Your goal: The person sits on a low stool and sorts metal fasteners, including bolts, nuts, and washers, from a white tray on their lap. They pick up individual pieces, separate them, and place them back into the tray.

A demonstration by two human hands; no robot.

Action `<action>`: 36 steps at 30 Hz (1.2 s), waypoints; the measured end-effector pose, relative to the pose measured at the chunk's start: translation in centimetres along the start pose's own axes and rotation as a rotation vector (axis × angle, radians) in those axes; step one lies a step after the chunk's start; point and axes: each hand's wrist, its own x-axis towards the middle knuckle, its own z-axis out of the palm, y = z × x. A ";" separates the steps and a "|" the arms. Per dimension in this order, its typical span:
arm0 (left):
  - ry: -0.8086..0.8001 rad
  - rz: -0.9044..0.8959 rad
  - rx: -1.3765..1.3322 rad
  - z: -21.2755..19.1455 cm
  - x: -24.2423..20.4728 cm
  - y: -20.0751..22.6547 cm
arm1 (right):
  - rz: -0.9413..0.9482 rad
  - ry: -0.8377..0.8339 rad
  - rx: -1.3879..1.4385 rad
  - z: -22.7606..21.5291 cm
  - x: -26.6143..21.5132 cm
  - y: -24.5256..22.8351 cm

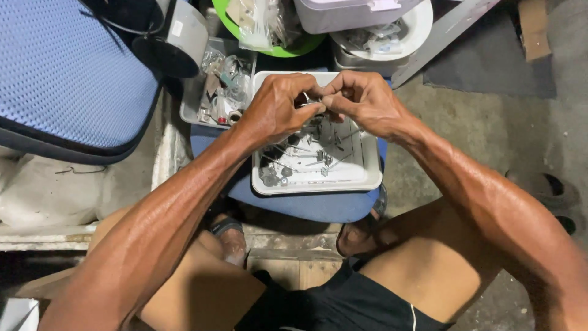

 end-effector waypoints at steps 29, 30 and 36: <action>-0.293 -0.230 0.392 4.9 -2.7 -10.4 | 0.009 -0.109 -0.490 -2.3 -0.1 3.1; -0.241 -0.271 0.288 5.0 -2.6 -10.8 | -0.006 -0.094 -0.448 -2.1 -0.2 2.8; 0.004 -0.647 -0.243 1.2 -0.4 -1.9 | -0.028 -0.027 -0.245 -2.1 -0.8 1.6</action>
